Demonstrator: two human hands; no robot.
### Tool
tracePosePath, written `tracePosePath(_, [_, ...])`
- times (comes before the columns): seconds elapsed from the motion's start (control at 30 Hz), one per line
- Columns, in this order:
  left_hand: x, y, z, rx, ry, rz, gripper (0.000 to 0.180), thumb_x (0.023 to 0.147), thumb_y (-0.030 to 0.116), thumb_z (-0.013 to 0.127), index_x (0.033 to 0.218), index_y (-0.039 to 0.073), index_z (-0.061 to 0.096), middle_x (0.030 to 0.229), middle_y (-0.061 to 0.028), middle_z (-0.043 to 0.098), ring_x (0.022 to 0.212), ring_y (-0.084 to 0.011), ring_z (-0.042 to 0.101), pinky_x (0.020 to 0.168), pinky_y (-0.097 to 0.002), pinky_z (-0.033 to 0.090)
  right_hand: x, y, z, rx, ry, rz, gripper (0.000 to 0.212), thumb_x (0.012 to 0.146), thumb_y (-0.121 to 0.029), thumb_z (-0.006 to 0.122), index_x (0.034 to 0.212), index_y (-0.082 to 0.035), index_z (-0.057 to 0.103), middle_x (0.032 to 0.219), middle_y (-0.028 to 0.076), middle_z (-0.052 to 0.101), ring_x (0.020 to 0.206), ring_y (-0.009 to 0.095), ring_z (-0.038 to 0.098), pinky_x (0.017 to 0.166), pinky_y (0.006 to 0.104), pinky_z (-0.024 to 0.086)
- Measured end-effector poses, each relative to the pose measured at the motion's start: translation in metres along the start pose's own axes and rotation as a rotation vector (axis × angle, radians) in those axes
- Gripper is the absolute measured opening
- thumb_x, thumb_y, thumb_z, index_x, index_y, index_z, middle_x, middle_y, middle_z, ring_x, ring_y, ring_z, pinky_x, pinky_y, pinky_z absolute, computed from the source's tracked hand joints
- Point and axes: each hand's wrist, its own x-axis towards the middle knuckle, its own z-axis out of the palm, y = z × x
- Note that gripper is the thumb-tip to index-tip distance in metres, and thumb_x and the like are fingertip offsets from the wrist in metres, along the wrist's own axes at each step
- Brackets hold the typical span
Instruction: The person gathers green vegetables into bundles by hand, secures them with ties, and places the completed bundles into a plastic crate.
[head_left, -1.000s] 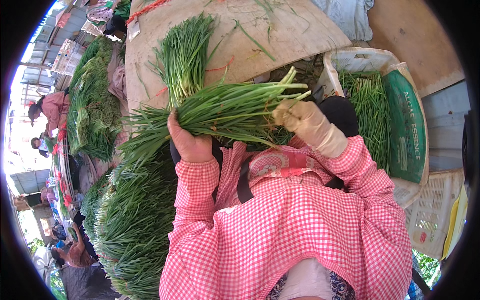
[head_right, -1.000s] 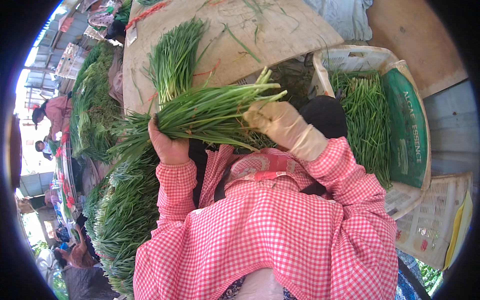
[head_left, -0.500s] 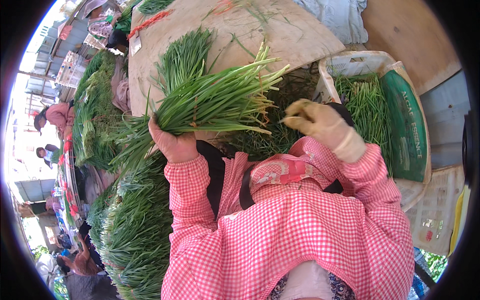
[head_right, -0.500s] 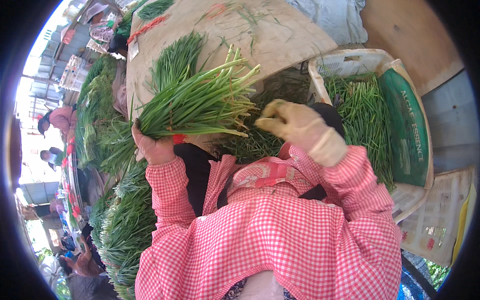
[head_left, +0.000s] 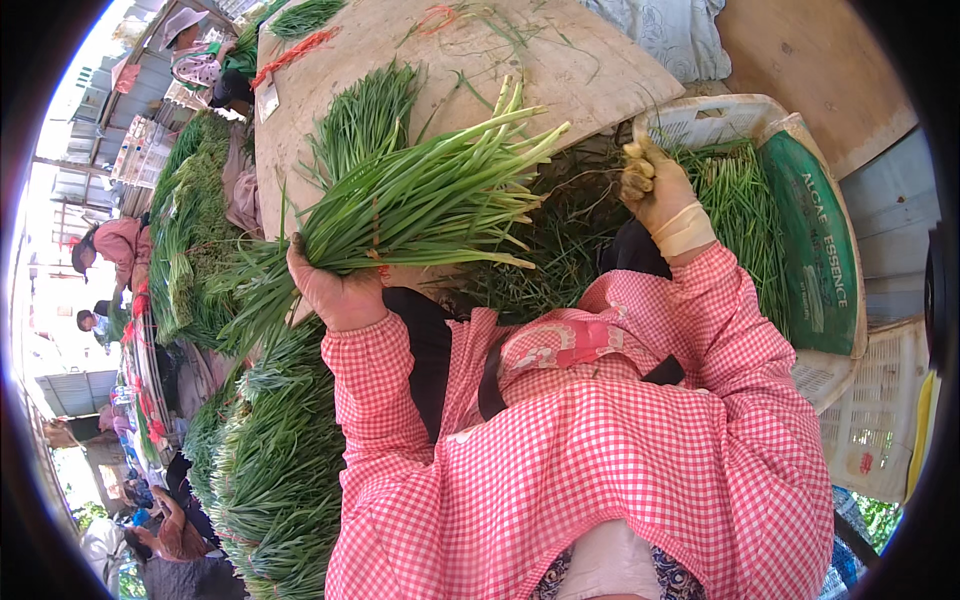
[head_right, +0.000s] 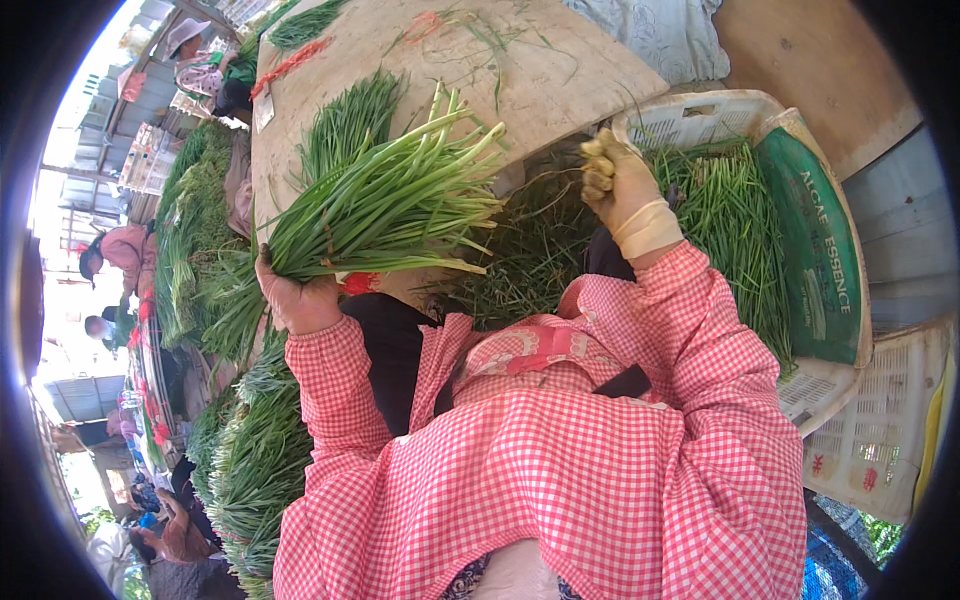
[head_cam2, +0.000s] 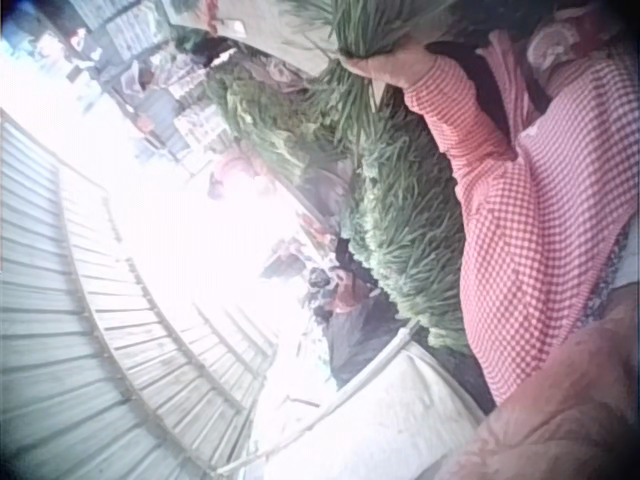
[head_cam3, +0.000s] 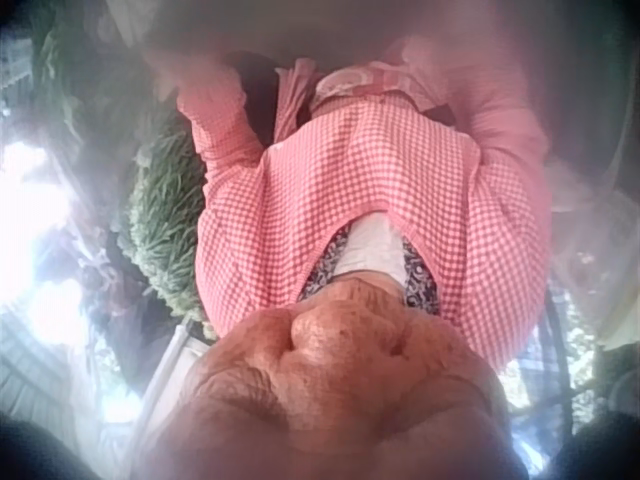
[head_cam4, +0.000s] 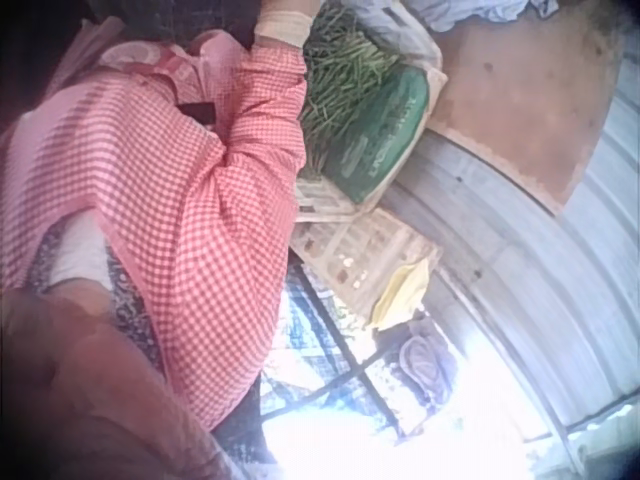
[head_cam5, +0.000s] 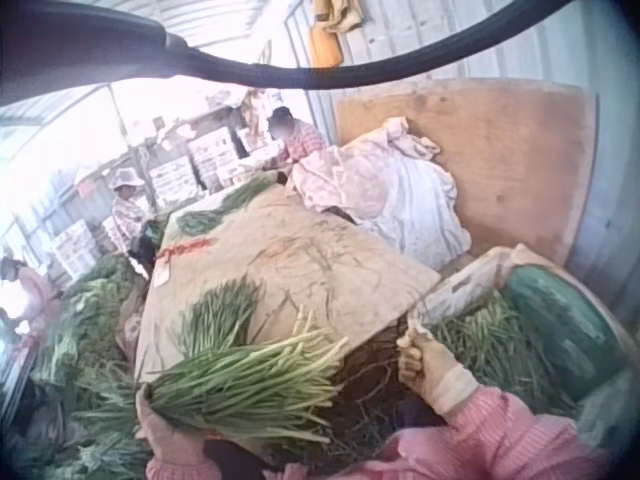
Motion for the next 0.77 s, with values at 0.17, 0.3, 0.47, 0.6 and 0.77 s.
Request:
tracePosePath(0.17, [-0.004, 0.002, -0.008, 0.127, -0.109, 0.011, 0.041, 0.087, 0.033, 0.035, 0.104, 0.001, 0.055, 0.103, -0.0149, 0.060, 0.093, -0.0301, 0.059, 0.080, -0.0435, 0.049, -0.027, 0.036, 0.020, -0.272, -0.154, 0.328, 0.025, 0.090, -0.033, 0.051, 0.093, -0.009, 0.059, 0.073, -0.004, 0.056, 0.059, 0.005, 0.049, 0.048, 0.0177, 0.037])
tracePosePath(0.3, [-0.017, -0.011, 0.023, -0.030, 0.084, -0.199, 0.036, 0.082, 0.042, 0.047, 0.094, 0.009, 0.057, 0.091, -0.0089, 0.061, 0.081, -0.0270, 0.057, 0.069, -0.0438, 0.047, -0.028, 0.066, 0.027, -0.282, -0.135, 0.568, 0.039, 0.088, -0.045, 0.050, 0.104, -0.011, 0.057, 0.081, -0.004, 0.059, 0.069, 0.007, 0.052, 0.058, 0.0205, 0.040])
tracePosePath(0.47, [-0.011, -0.014, 0.003, -0.204, 0.053, -0.154, 0.038, 0.086, 0.038, 0.044, 0.100, 0.004, 0.054, 0.094, -0.0125, 0.061, 0.084, -0.0294, 0.059, 0.074, -0.0480, 0.050, -0.010, 0.078, 0.035, -0.353, -0.045, 0.389, 0.025, 0.088, -0.035, 0.052, 0.074, -0.015, 0.052, 0.049, -0.006, 0.037, 0.041, 0.006, 0.034, 0.039, 0.0218, 0.027])
tracePosePath(0.6, [-0.012, -0.007, -0.003, -0.237, 0.004, -0.113, 0.036, 0.086, 0.036, 0.045, 0.101, 0.003, 0.052, 0.096, -0.0134, 0.060, 0.086, -0.0295, 0.059, 0.077, -0.0497, 0.049, 0.020, 0.054, -0.020, -0.236, -0.024, 0.261, 0.022, 0.088, -0.033, 0.055, 0.087, -0.011, 0.056, 0.061, -0.005, 0.048, 0.046, 0.005, 0.039, 0.043, 0.0226, 0.031])
tracePosePath(0.77, [-0.012, -0.008, -0.005, -0.247, -0.005, -0.111, 0.036, 0.085, 0.036, 0.048, 0.102, 0.004, 0.052, 0.098, -0.0134, 0.059, 0.091, -0.0298, 0.058, 0.081, -0.0514, 0.048, 0.036, 0.073, -0.037, -0.915, -0.250, -0.312, 0.033, 0.087, -0.029, 0.058, 0.110, -0.006, 0.055, 0.086, 0.003, 0.059, 0.071, 0.011, 0.052, 0.062, 0.0229, 0.044])
